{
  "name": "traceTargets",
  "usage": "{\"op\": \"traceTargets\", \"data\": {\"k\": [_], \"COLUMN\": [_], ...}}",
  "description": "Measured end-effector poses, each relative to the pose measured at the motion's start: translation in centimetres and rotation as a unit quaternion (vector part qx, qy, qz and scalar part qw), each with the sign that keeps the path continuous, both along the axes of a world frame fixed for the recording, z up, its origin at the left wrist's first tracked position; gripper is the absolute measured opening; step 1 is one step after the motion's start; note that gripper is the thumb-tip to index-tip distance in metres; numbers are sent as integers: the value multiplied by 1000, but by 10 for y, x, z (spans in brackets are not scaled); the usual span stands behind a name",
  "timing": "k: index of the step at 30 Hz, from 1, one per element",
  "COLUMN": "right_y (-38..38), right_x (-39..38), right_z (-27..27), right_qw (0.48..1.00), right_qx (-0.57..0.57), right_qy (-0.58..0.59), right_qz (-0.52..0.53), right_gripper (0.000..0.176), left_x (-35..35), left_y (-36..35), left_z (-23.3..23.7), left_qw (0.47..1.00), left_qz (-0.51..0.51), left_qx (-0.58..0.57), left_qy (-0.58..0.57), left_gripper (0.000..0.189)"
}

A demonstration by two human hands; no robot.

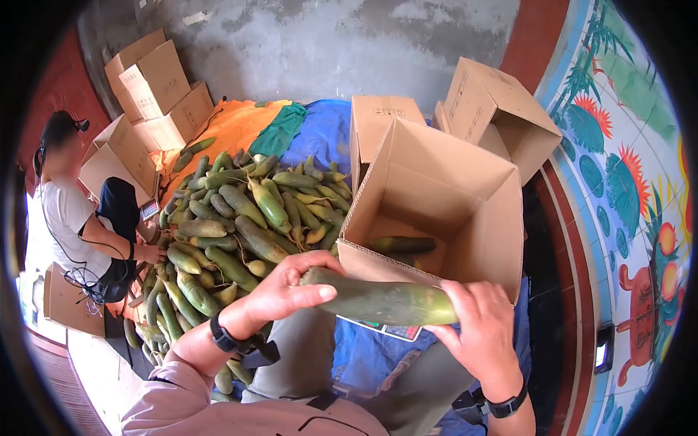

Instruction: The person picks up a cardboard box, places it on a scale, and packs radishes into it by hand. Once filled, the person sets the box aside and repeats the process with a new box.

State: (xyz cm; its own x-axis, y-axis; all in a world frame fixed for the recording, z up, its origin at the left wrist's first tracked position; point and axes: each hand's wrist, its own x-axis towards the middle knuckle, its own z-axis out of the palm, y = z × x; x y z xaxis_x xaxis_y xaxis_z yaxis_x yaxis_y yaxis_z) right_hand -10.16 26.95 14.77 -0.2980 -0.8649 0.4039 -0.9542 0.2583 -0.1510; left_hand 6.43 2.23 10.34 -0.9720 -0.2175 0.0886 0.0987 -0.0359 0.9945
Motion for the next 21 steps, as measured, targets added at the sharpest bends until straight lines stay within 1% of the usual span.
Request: {"op": "traceTargets", "data": {"k": [1,2,3,4,5,6,7,8,9,10,11,12,13,16,17,20,21], "right_y": [2,6,9,10,11,13,13,9,6,3,0,-6,-9,-19,-22,-35,-41], "right_x": [-4,-6,-9,-14,-21,-31,-39,-42,-47,-53,-58,-64,-72,-93,-99,-122,-128], "right_z": [3,9,13,15,17,18,21,30,33,34,34,31,23,12,8,-20,-25], "right_qw": [1000,999,995,993,989,987,985,983,982,982,979,978,977,969,968,929,929], "right_qx": [0,-23,-43,-75,-88,-95,-101,-73,-68,-25,19,31,35,181,185,342,344], "right_qy": [2,32,60,49,36,37,38,55,57,84,108,130,129,64,63,35,33], "right_qz": [0,-30,-61,-75,-109,-121,-135,-158,-167,-169,-171,-162,-167,-156,-160,-137,-135], "right_gripper": [68,66,63,60,57,57,56,52,52,50,48,41,41,31,31,27,27], "left_x": [-9,-16,-24,-33,-41,-46,-49,-51,-52,-53,-52,-50,-47,-43,-43,-45,-46], "left_y": [1,2,0,-4,-6,-6,-3,0,2,3,3,2,3,1,1,1,0], "left_z": [-3,0,-2,-7,-12,-17,-21,-29,-35,-40,-44,-47,-49,-51,-52,-51,-51], "left_qw": [998,997,997,966,897,858,834,826,815,818,806,792,795,788,791,788,789], "left_qz": [-6,-11,-11,84,174,188,183,167,153,146,155,165,160,172,168,174,175], "left_qx": [-21,-54,-51,-215,-370,-453,-503,-527,-550,-547,-563,-579,-576,-579,-576,-578,-577], "left_qy": [55,58,56,115,170,155,131,113,95,99,103,105,107,119,120,120,116], "left_gripper": [35,62,62,67,72,79,76,73,71,71,68,65,65,60,60,59,59]}}
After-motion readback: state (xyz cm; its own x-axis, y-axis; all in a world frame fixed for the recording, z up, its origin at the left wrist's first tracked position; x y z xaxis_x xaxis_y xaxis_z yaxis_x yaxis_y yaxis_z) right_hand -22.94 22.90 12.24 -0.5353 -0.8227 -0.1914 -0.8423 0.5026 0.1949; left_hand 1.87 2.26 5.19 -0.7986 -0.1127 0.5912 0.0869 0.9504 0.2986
